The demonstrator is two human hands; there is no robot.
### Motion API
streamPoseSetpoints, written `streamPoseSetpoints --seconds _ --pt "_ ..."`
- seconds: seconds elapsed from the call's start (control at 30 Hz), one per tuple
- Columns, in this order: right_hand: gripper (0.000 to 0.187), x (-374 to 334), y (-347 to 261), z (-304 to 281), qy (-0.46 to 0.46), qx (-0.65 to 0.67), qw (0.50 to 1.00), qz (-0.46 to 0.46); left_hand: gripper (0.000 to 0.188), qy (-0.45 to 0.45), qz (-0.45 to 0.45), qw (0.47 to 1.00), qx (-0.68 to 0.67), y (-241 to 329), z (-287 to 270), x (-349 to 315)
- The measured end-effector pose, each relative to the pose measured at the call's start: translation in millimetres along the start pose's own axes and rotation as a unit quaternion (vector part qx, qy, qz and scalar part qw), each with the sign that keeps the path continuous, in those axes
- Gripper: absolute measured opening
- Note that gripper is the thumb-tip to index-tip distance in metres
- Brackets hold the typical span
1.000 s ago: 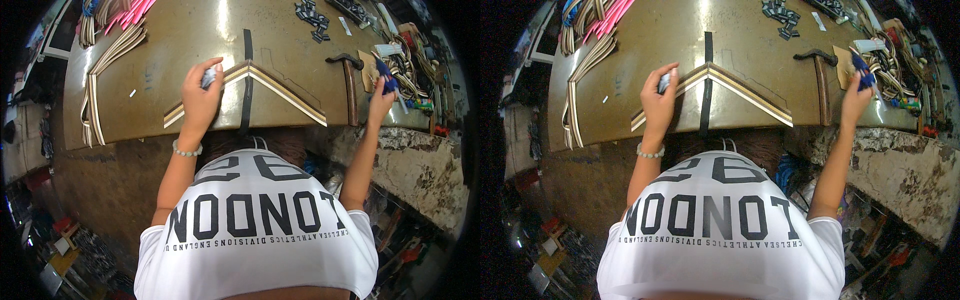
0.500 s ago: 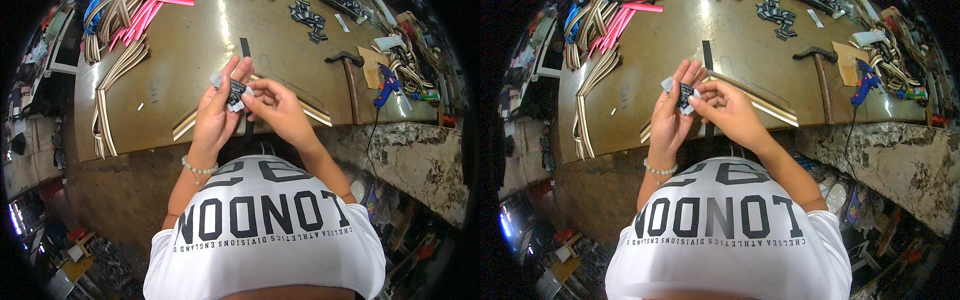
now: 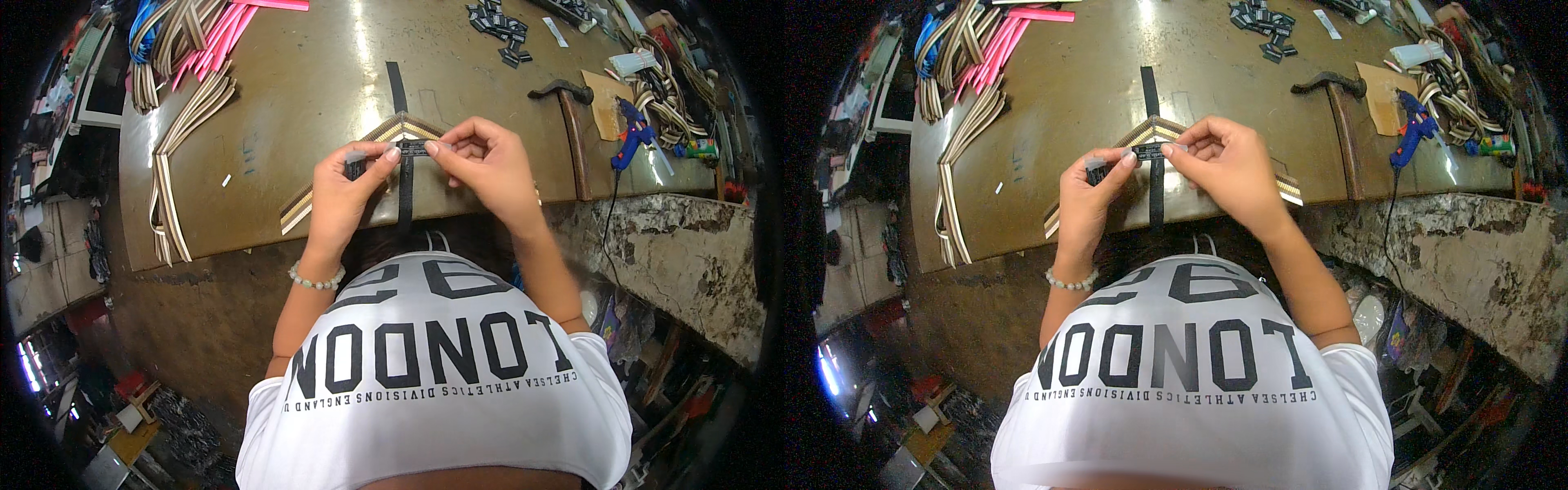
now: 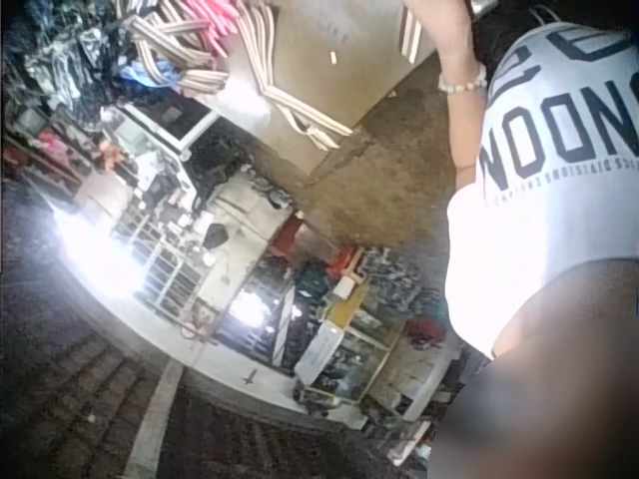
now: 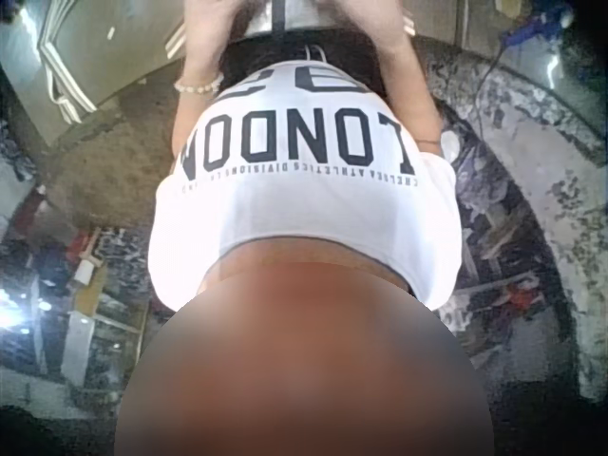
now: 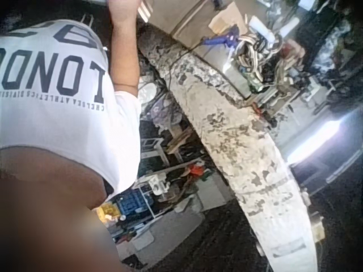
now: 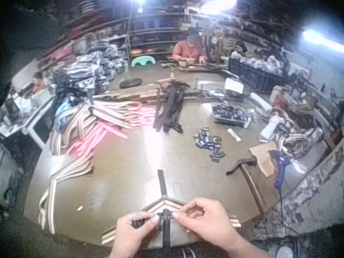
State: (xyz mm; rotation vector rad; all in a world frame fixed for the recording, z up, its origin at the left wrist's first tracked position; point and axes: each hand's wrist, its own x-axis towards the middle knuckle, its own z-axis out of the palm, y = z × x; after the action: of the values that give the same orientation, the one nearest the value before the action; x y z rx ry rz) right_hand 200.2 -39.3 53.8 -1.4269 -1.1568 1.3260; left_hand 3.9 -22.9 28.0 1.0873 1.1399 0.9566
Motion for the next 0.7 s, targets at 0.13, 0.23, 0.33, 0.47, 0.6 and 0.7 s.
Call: streamPoseSetpoints --seconds 0.13,0.23,0.33,0.47,0.6,0.7 --pt "0.016 -7 4 25 0.060 0.024 0.995 -0.076 0.023 0.029 0.072 0.996 0.042 -1 15 -6" --pt "0.019 -11 5 33 0.057 0.063 0.986 -0.143 0.026 0.037 0.117 0.991 0.056 -1 22 -9" --pt "0.022 -15 3 27 0.007 0.065 0.991 -0.117 0.023 0.050 0.076 0.994 0.055 0 21 -10" --pt "0.027 -11 1 9 0.049 0.071 0.992 -0.088 0.022 0.034 0.025 0.999 0.032 2 16 -10" --pt "0.033 1 3 -2 -0.096 0.124 0.987 -0.038 0.021 0.010 0.069 0.996 0.054 5 17 -11" --pt "0.022 6 7 -5 -0.127 0.146 0.981 -0.022 0.021 -0.005 0.075 0.996 0.056 7 17 -11"
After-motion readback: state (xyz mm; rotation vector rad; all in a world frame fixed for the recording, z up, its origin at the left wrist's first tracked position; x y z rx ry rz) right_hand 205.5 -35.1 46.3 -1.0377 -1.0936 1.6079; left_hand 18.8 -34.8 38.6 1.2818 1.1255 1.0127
